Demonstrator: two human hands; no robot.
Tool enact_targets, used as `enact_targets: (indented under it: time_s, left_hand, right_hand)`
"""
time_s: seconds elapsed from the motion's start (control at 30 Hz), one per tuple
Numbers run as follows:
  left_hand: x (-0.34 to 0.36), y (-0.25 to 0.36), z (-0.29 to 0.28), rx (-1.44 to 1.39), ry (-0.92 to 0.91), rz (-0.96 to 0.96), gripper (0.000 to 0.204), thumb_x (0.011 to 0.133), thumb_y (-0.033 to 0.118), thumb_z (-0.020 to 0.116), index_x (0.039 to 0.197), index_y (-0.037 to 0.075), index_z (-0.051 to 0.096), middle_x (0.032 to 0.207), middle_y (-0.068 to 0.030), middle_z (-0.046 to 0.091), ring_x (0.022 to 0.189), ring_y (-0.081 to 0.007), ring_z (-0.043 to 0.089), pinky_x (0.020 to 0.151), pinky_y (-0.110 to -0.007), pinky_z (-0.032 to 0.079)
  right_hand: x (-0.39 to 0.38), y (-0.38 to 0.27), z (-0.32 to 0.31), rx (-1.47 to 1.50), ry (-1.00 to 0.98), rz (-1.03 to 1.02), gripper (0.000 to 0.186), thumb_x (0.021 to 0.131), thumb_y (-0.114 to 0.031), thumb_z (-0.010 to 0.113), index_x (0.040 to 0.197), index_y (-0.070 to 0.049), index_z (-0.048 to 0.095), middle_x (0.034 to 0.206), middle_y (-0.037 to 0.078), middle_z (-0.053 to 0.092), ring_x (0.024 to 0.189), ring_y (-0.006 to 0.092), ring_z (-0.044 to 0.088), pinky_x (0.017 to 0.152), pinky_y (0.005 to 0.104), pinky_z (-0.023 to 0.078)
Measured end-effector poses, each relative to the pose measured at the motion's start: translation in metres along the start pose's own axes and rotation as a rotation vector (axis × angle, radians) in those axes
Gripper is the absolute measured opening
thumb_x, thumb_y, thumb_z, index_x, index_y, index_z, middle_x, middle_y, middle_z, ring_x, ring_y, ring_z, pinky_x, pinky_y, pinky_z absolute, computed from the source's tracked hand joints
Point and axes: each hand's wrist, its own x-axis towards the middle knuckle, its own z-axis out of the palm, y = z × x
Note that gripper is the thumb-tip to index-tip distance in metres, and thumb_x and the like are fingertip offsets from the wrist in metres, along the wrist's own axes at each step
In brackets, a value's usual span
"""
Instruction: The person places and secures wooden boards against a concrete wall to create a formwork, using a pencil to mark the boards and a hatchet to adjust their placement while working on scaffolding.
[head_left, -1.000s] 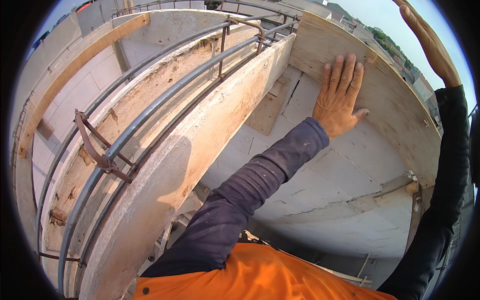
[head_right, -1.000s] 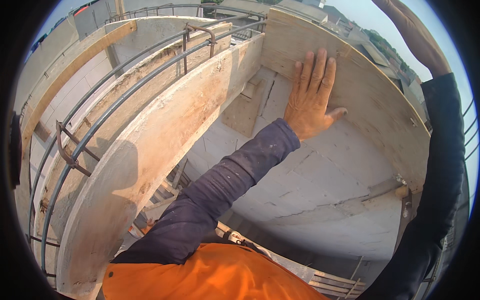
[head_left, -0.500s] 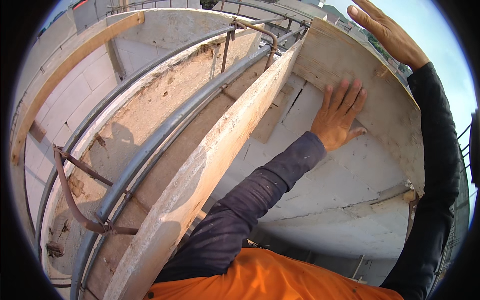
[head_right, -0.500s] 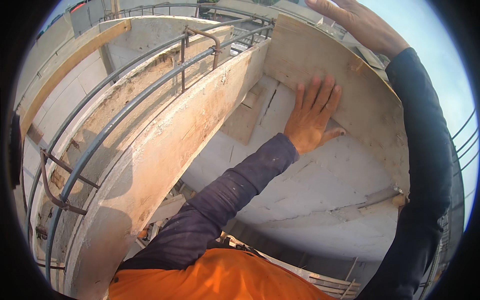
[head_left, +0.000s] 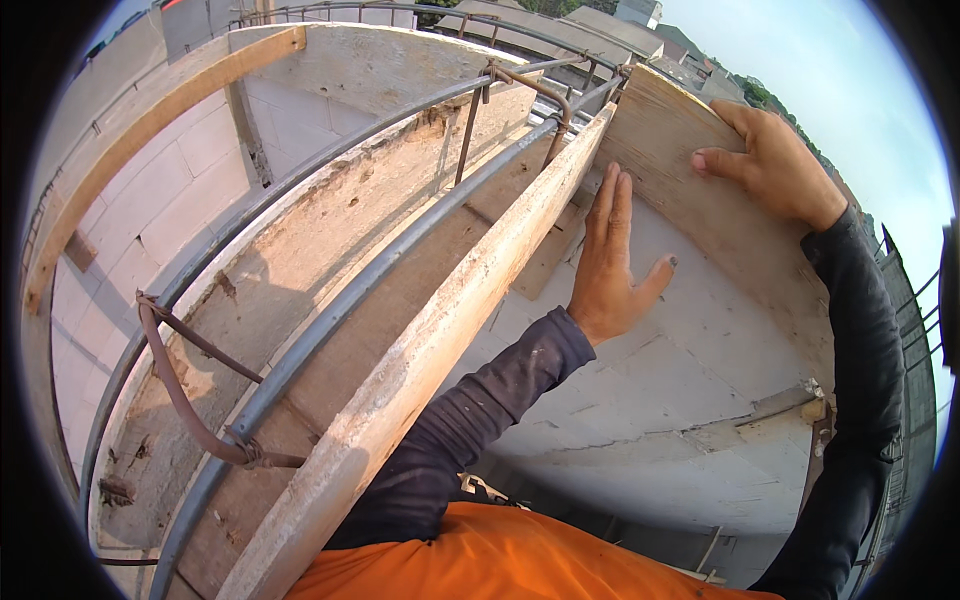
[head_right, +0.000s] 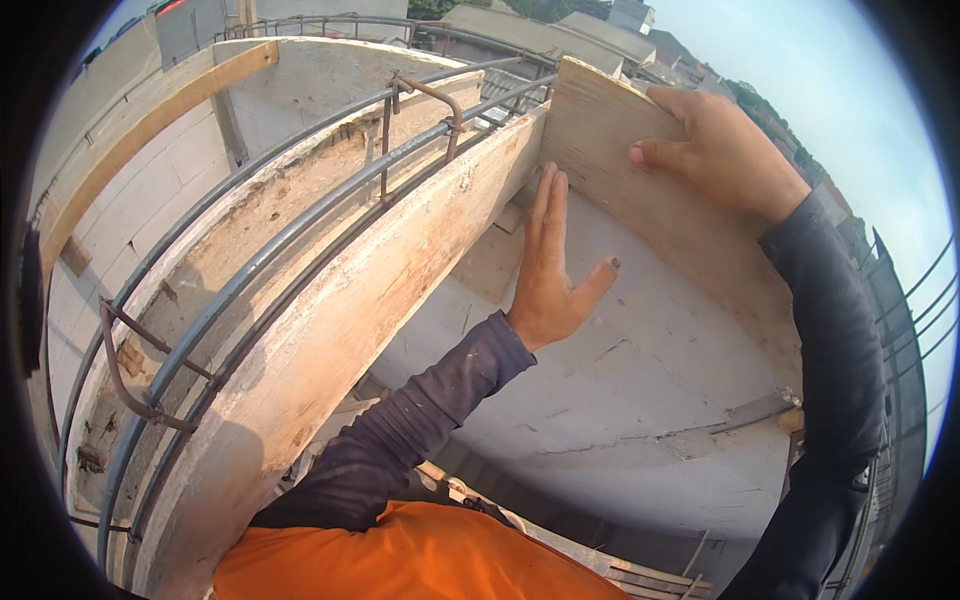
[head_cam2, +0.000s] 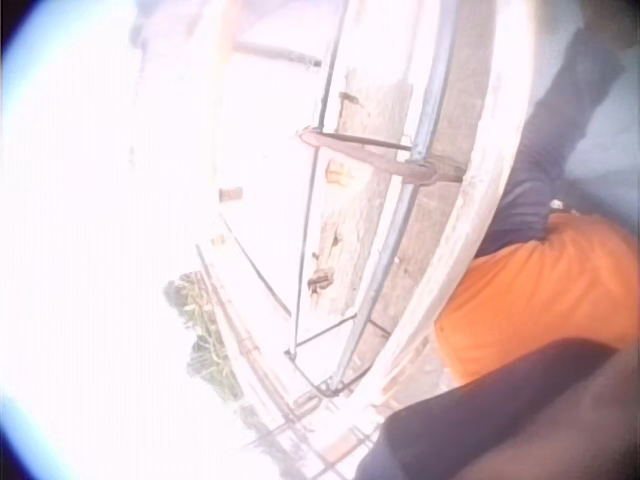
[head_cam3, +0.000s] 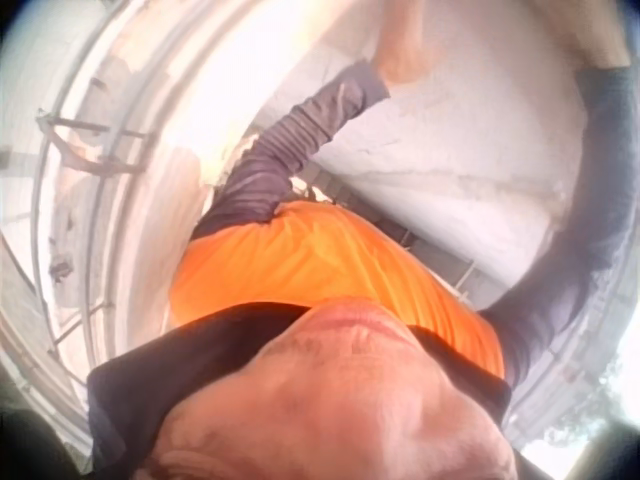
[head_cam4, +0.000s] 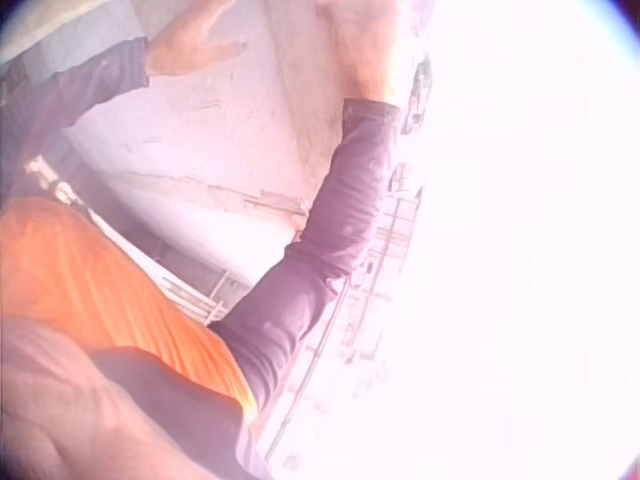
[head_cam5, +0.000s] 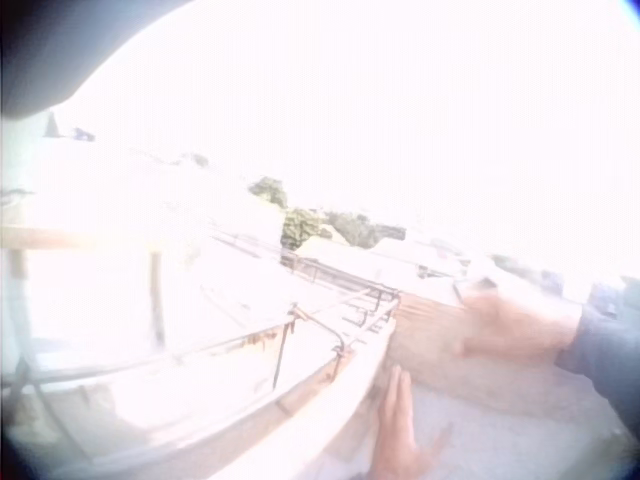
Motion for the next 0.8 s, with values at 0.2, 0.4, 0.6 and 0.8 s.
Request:
enact_targets:
  time_s: [0.2,0.4,0.6,0.8]
  left_hand:
    - [-0.014,-0.004,0.011,-0.213,0.023,-0.211,0.093,0.094,0.021,0.072,0.161,-0.004,0.012,0.164,-0.028,0.021,0.149,-0.0408,0.032,0.121,-0.049,0.032]
    - [0.017,-0.003,0.014,-1.095,0.106,-0.837,0.067,0.102,0.035,0.066,0.147,-0.003,0.034,0.143,-0.0199,0.049,0.134,-0.034,0.052,0.109,-0.049,0.047]
    - [0.033,0.008,0.009,-1.015,0.103,-0.813,0.058,0.102,0.039,0.067,0.133,-0.003,0.04,0.13,-0.0203,0.054,0.124,-0.0329,0.059,0.1,-0.047,0.053]
    - [0.04,0.001,0.018,-0.964,0.043,-0.786,0.06,0.1,0.042,0.069,0.127,-0.004,0.041,0.129,-0.022,0.054,0.108,-0.034,0.069,0.092,-0.044,0.059]
  right_hand:
    - [0.001,-0.002,-0.007,0.13,-0.077,0.005,0.051,0.091,-0.025,0.074,0.133,0.002,0.062,0.107,0.019,0.074,0.094,0.0259,0.072,0.089,0.0375,0.055]
    - [0.01,0.008,-0.008,0.243,-0.202,0.054,0.054,0.087,-0.023,0.076,0.131,0.005,0.062,0.107,0.02,0.074,0.099,0.0276,0.071,0.091,0.0382,0.053]
    - [0.005,-0.009,-0.018,0.006,-0.247,0.028,0.048,0.082,-0.024,0.077,0.12,0.006,0.068,0.101,0.019,0.074,0.092,0.0275,0.072,0.087,0.0392,0.054]
    - [0.006,0.008,-0.023,0.083,-0.295,0.104,0.049,0.081,-0.025,0.083,0.116,0.008,0.069,0.095,0.02,0.075,0.084,0.0279,0.072,0.082,0.038,0.056]
